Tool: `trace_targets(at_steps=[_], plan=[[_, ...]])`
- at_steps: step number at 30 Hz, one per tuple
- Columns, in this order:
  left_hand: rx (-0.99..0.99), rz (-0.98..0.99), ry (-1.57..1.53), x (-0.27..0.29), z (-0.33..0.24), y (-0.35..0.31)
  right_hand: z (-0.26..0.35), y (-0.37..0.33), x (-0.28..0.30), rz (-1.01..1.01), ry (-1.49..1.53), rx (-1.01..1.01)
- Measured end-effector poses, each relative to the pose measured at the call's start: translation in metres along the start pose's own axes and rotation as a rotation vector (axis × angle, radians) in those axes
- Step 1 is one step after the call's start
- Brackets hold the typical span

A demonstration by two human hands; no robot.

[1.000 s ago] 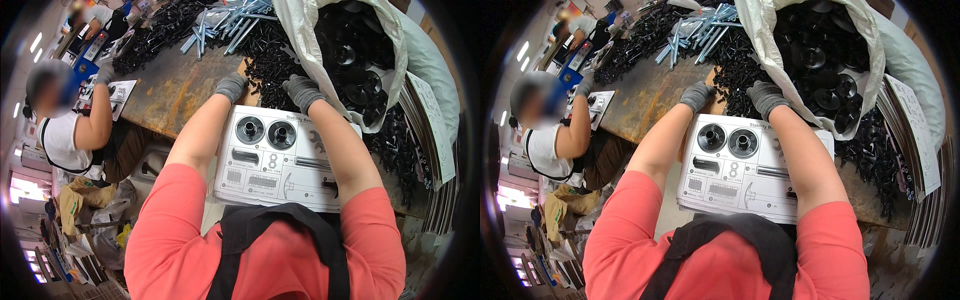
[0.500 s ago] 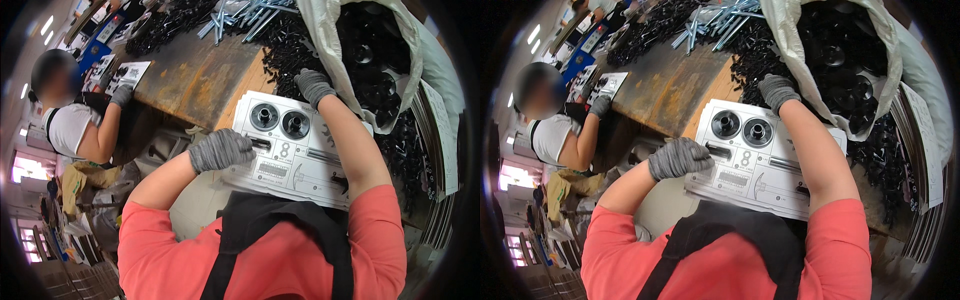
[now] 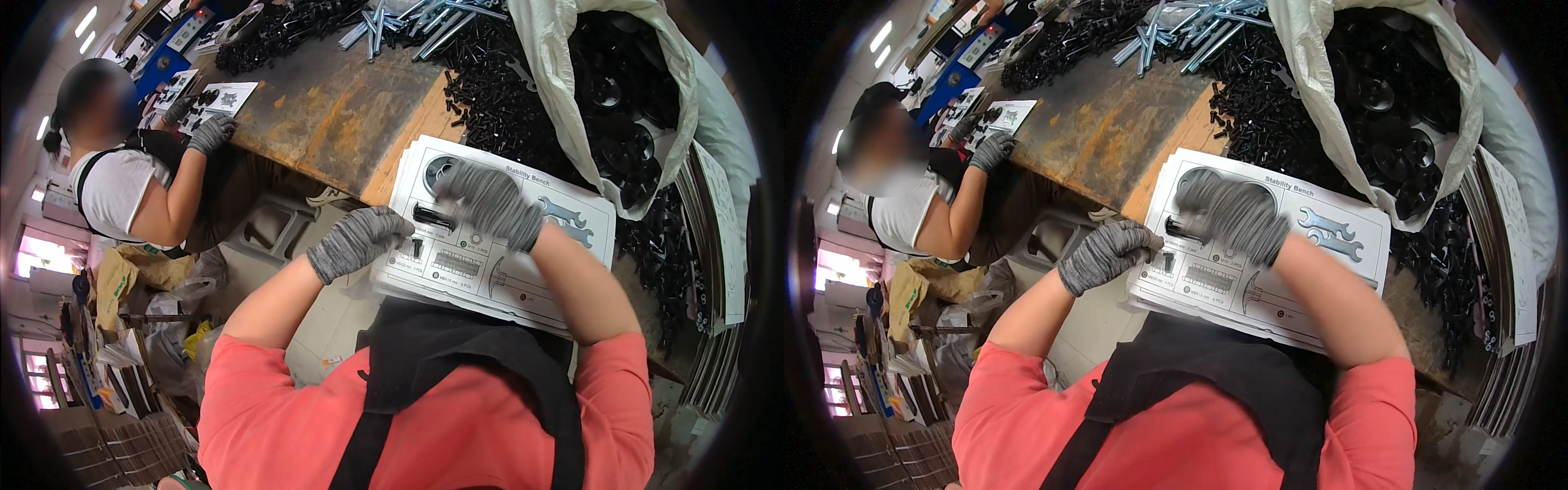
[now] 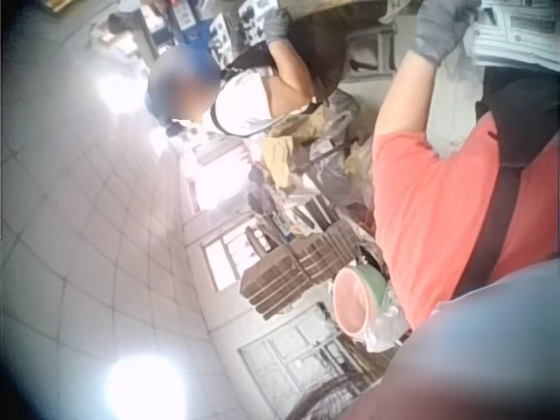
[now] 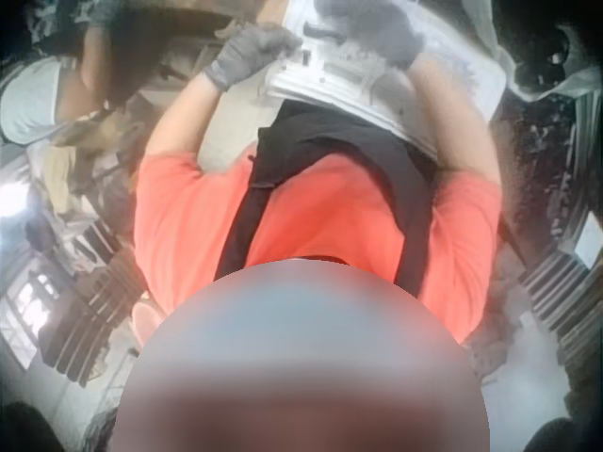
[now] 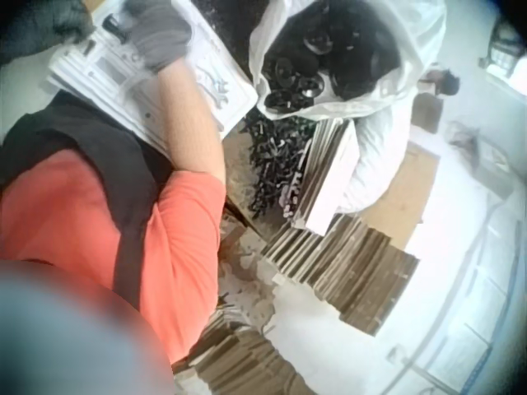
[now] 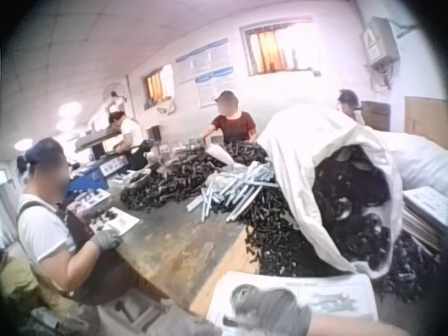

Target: The person picks small black hardware parts from a bulk bag and places them into designated slots on a cardboard template. The person repeatedly fills the slots and stacks completed templates on the table.

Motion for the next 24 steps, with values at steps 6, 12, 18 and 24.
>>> trace_targets(at_steps=[6, 12, 18, 24], plan=[[0.172, 0.004, -0.214, 0.001, -0.006, 0.002, 0.016, -0.017, -0.082, 0.056, -0.341, 0.182], [0.356, 0.058, -0.332, -0.001, -0.011, -0.011, 0.019, -0.032, -0.067, -0.010, -0.571, 0.093], [0.064, -0.060, 0.037, -0.023, -0.016, -0.001, -0.001, -0.039, -0.079, -0.007, -0.606, 0.070], [0.023, -0.051, 0.085, -0.013, -0.009, -0.004, 0.003, -0.040, -0.068, 0.036, -0.539, -0.058]])
Point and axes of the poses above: each hand's wrist, its own y-axis towards the middle knuckle, its own x-axis out of the back of the hand, z = x × y, the point moved 2 cm from there along y, towards the middle knuckle, and after that the axes turned 8 degrees about -x, right-handed, at the moved point
